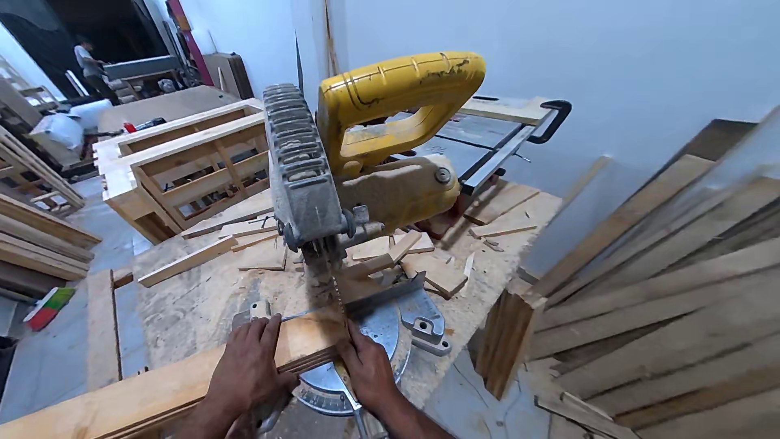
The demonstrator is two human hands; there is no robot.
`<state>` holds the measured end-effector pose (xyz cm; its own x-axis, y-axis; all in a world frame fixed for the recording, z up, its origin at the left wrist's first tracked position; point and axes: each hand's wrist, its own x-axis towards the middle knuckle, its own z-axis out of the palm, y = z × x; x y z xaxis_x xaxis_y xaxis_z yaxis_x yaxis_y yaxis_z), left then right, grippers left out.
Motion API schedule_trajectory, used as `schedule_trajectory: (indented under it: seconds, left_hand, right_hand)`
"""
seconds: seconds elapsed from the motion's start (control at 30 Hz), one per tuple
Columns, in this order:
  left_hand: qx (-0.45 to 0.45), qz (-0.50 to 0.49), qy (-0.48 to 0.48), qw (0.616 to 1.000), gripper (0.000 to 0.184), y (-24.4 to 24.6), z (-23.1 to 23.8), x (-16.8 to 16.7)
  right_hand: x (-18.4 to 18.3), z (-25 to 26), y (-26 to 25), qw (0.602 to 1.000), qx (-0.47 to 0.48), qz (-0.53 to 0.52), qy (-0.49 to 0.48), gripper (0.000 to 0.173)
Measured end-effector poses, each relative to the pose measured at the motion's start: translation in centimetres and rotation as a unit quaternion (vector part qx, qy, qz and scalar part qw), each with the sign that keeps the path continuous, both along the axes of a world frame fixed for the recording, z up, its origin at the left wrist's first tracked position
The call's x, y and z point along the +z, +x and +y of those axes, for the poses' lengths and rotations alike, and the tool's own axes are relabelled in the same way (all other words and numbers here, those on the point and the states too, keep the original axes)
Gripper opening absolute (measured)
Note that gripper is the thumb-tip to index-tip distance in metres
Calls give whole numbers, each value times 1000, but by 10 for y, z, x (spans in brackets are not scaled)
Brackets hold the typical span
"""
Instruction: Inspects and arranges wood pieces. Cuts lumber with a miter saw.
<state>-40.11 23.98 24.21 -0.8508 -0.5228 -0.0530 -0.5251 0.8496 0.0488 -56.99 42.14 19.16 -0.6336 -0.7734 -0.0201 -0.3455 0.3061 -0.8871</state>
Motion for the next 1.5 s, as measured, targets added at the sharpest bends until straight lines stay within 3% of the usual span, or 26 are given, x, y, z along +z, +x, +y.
schedule_trajectory:
  seconds: [0.07,0.13,0.2,0.3,0.4,0.5,0.6,0.7,0.77,0.83,0.9,0.97,1.07,1.27,1.5]
  left_hand:
    - [4,-3,-1,1000,116,-1,-1,-1]
    - [6,-5,-4,1000,115,0,1,-3]
    - [4,-3,-8,1000,115,1,2,-2]
    - [7,-4,-10,1000,115,0,2,-2]
    - [15,-21,-4,1000,117,1,4,-2]
    - [21,-36,1,999,118,0,5,0]
    - [25,-46,-6,999,116,0,6,-2]
    - [29,-51,-7,998,117,0,7,-4]
    - [22,-40,-6,999,124,4,6,-5]
    - [12,-13,-15,1000,130,9,5,-9]
    - [3,18,-26,999,120,12,2,-15]
    - [6,43,-36,998,98,13,1,-22]
    - [20,48,-38,998,75,11,3,-22]
    - [10,71,-70,995,71,10,5,-26]
    - [20,71,-58,996,67,8,6,-26]
  right_hand:
    - [-10,4,-8,994,-2,-77,-77,55]
    - [-12,8,-15,964,-69,-205,-156,49]
    - [20,17,-27,947,-169,-210,-174,43]
    - [122,53,-48,950,-185,-14,-250,37]
    - [256,71,-76,900,-134,270,-314,41]
    - [362,48,-98,859,-68,479,-167,68]
    - [401,-4,-110,824,50,560,71,49]
    - [419,-24,-98,822,131,513,209,43]
    - [423,-24,-88,847,187,416,273,39]
    - [417,-18,-81,837,231,397,299,33]
    - [403,-5,-76,809,224,472,268,27]
    - [388,10,-71,788,191,534,239,24]
    - [373,24,-62,782,155,555,236,22]
    - [336,57,-54,768,129,592,209,15]
    - [302,80,-47,765,95,618,153,19]
